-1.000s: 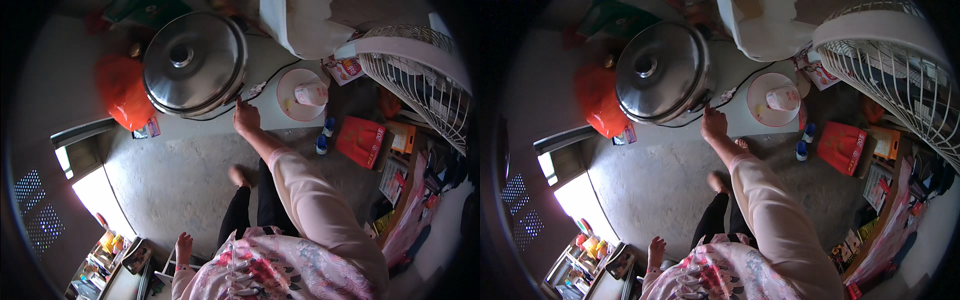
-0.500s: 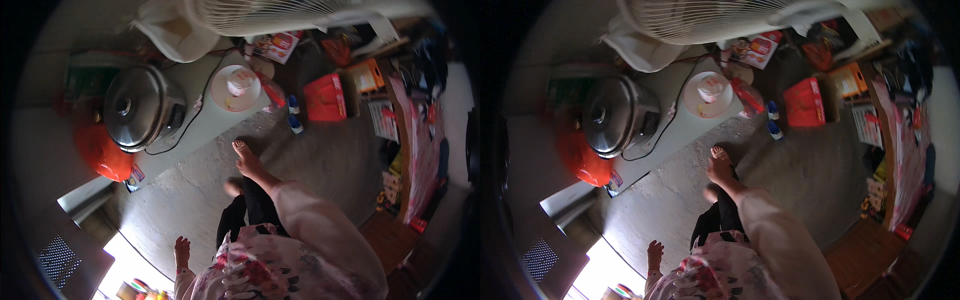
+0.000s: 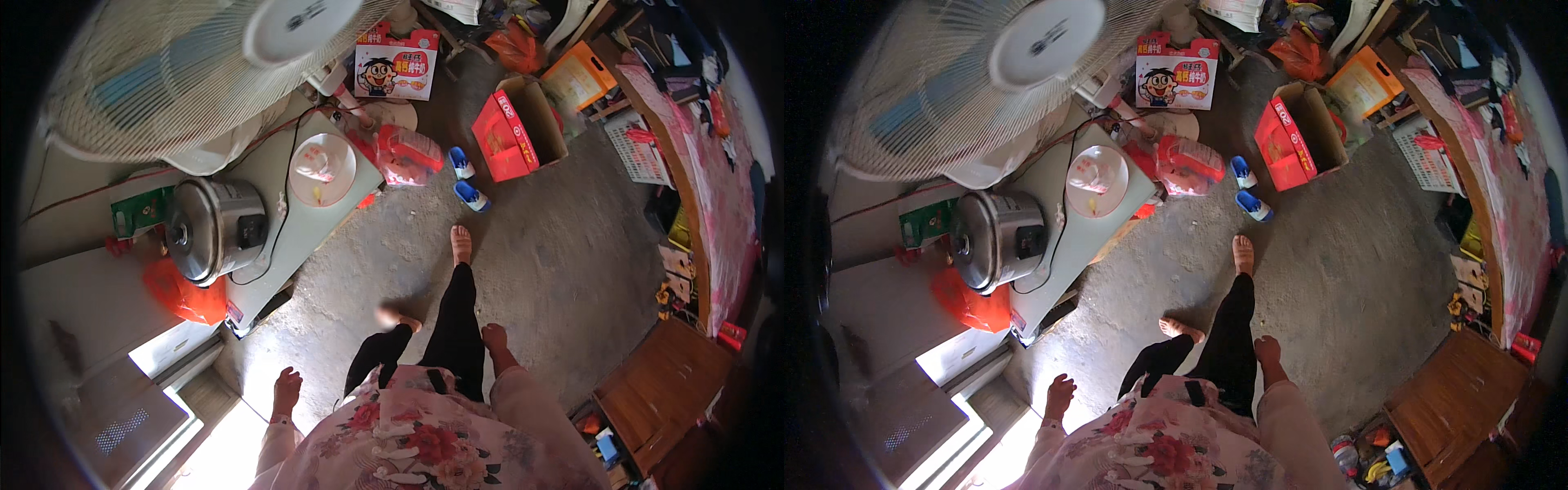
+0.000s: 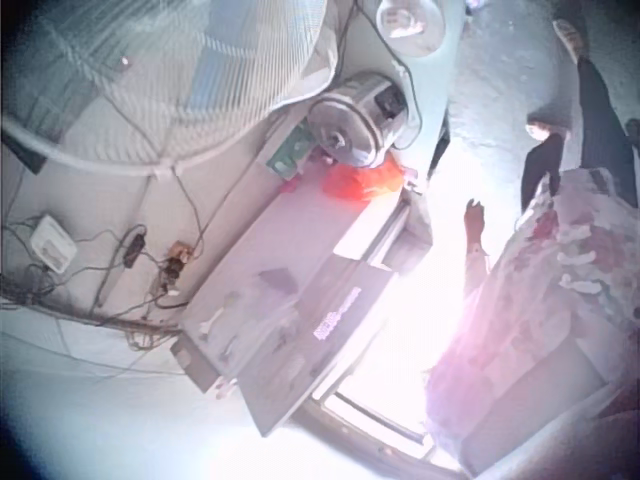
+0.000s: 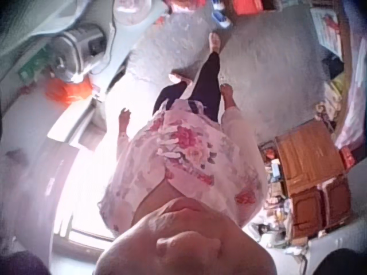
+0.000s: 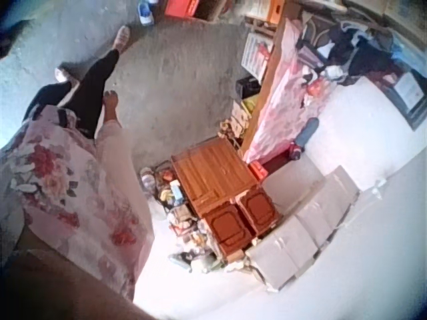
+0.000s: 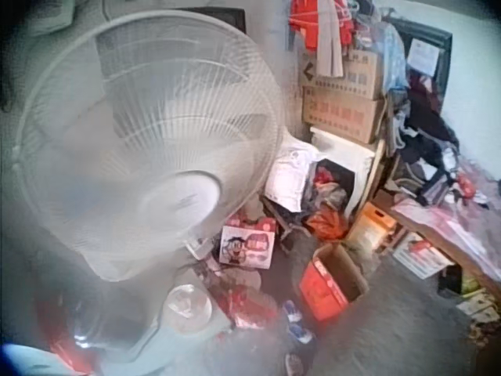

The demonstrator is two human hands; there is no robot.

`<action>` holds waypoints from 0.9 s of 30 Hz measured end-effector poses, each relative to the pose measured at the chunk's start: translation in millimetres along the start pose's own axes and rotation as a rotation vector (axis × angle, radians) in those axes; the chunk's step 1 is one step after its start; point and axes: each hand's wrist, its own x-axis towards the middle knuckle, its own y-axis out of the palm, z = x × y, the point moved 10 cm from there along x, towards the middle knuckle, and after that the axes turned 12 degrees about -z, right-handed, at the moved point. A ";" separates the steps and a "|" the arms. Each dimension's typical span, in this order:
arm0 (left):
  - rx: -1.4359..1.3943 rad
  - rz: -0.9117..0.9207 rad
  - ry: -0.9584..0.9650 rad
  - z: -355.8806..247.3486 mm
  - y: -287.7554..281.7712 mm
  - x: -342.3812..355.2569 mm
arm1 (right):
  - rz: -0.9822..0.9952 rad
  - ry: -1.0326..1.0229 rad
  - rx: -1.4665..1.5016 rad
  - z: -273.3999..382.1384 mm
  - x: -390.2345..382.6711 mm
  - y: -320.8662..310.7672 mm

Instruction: The person cuts pumpkin pieces on a cutting board and places them into a pot. They repeatedly fetch water with a ladle and pour it into the pot, then add a white powder and stir the mixture.

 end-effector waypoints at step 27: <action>0.011 -0.040 0.329 -267.1 134.3 -29.3 | -0.015 -0.081 0.590 62.7 137.7 -126.8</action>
